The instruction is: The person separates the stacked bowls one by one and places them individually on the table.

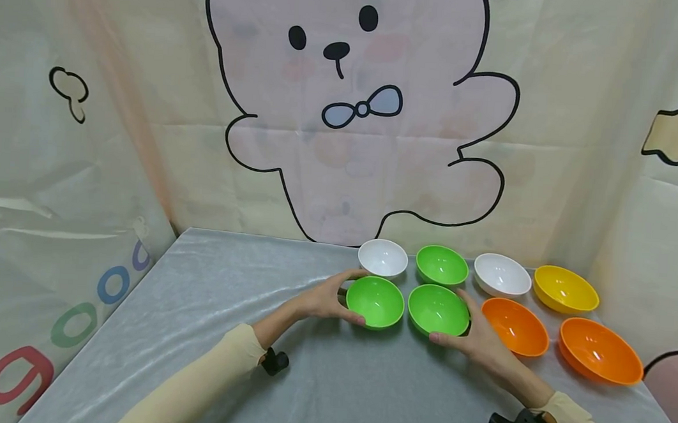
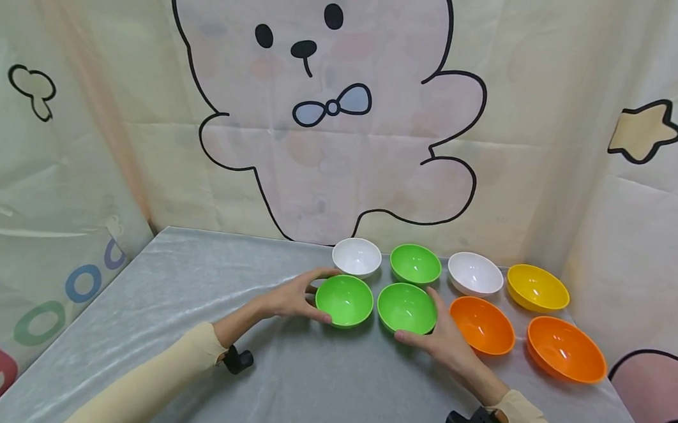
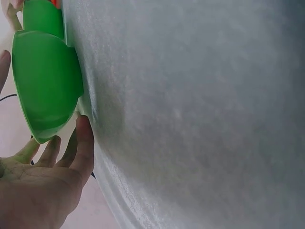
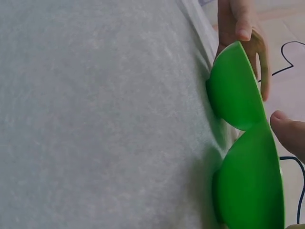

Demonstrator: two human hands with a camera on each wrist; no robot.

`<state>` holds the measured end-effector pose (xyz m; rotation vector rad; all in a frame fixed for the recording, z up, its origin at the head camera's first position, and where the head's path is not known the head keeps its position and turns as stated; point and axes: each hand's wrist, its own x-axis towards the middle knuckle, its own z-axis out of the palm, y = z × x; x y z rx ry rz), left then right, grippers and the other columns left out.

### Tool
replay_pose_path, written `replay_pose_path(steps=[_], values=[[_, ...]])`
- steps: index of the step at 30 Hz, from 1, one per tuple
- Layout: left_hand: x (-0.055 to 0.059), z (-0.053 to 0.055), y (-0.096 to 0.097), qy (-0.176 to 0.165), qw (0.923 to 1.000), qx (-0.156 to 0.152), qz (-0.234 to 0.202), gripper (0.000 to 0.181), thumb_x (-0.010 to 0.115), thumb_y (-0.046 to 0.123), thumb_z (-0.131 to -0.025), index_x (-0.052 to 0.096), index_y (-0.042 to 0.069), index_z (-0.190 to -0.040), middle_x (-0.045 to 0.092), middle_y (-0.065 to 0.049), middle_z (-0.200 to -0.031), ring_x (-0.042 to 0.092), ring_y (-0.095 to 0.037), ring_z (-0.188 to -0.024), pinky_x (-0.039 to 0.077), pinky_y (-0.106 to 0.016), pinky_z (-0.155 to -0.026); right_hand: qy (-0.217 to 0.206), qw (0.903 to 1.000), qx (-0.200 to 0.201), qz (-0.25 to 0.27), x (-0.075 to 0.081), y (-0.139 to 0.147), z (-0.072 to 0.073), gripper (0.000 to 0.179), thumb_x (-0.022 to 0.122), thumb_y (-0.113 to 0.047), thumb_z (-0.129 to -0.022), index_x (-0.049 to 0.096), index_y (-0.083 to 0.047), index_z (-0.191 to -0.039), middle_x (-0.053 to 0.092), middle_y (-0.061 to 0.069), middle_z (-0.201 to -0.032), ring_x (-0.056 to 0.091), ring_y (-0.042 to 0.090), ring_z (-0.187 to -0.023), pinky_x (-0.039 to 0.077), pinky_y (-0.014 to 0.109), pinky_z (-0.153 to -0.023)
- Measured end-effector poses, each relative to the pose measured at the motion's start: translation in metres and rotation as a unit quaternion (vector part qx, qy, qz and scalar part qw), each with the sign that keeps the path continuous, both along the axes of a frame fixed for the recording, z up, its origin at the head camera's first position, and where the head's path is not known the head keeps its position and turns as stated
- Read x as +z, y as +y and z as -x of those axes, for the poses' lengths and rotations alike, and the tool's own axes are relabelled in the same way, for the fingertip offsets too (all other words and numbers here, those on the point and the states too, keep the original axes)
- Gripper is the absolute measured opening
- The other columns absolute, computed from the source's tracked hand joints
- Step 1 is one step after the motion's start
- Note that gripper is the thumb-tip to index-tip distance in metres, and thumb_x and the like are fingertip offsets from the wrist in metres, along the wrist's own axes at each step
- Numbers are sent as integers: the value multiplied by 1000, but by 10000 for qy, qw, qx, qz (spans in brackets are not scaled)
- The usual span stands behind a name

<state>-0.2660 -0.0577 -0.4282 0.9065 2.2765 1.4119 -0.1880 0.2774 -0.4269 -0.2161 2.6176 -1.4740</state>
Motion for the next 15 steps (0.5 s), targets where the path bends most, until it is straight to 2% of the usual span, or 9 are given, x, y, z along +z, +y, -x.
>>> replay_pose_path(steps=[8,15], values=[[0,-1,-3,-125,9999,110,17,88,88,14,-81,40,8,-154,44,-6,-151,53,-39,-128,49,-34,-96,448,9987,3,-251,6,1,5,100,84,-31,-87,23,4,-157,27,30,-156,29,46,-139,22,68,-111],[-2,-1,-13,-129,9995,168,-240,82,84,15,-84,41,4,-153,43,-10,-154,47,-42,-133,48,-43,-101,628,9975,105,-294,12,3,5,88,81,-29,-90,30,6,-154,33,30,-154,29,46,-141,23,63,-112]])
